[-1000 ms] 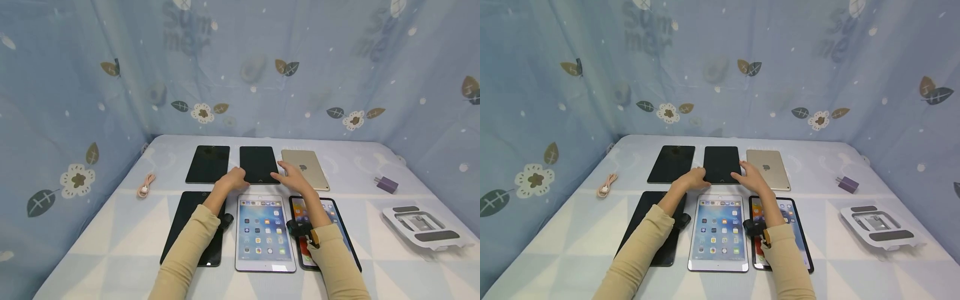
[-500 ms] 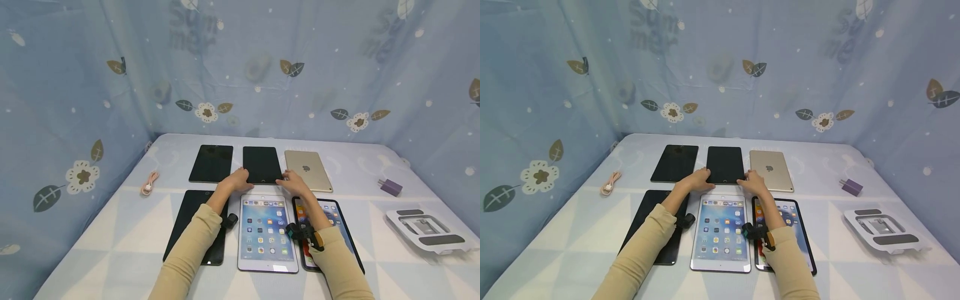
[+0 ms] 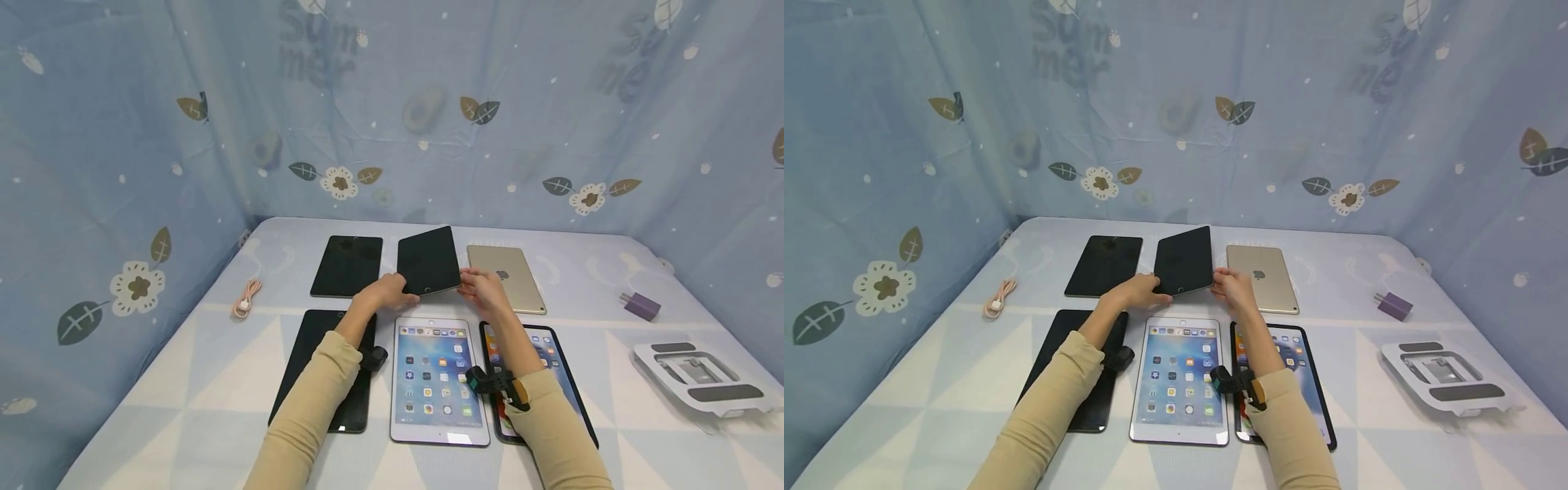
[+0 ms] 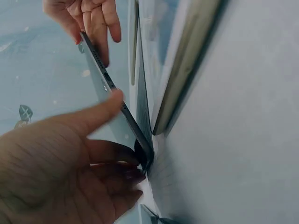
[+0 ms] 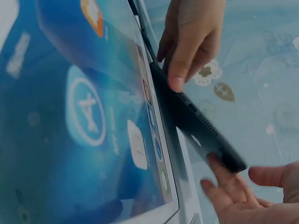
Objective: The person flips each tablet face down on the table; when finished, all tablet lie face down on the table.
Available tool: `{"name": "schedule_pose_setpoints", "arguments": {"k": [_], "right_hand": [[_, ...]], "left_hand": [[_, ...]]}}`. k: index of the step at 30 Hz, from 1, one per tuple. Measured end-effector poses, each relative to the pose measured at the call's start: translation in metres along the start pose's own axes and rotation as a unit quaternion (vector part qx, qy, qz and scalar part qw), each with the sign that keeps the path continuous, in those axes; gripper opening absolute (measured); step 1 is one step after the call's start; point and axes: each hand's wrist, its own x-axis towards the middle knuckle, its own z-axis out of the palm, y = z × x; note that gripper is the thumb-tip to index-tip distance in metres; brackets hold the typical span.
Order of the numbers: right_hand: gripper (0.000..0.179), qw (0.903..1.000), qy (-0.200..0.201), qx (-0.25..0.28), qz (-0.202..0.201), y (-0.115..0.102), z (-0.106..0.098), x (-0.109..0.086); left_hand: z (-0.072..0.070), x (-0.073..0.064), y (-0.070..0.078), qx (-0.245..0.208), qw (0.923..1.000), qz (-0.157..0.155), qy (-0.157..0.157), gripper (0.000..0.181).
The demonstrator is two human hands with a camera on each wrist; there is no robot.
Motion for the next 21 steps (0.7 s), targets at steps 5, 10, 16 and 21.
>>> {"name": "schedule_pose_setpoints", "arguments": {"k": [5,10,16,21], "right_hand": [[0.041,0.9995,-0.008,0.031,0.002,-0.001,0.001,-0.001],[0.047,0.9996,-0.014,0.021,-0.008,-0.005,0.002,-0.002],[0.045,0.9992,-0.005,0.02,-0.034,-0.017,0.001,-0.009],[0.044,0.9981,0.003,-0.001,-0.062,-0.025,-0.002,-0.014]], "left_hand": [[-0.003,0.004,-0.004,-0.04,0.9985,0.033,-0.018,0.064],[-0.005,0.004,0.0,-0.05,0.9974,0.051,-0.004,0.06],[-0.005,0.003,0.008,-0.077,0.9938,0.08,-0.009,0.057],[-0.003,0.006,0.012,-0.109,0.9886,0.101,-0.026,0.057]]}}
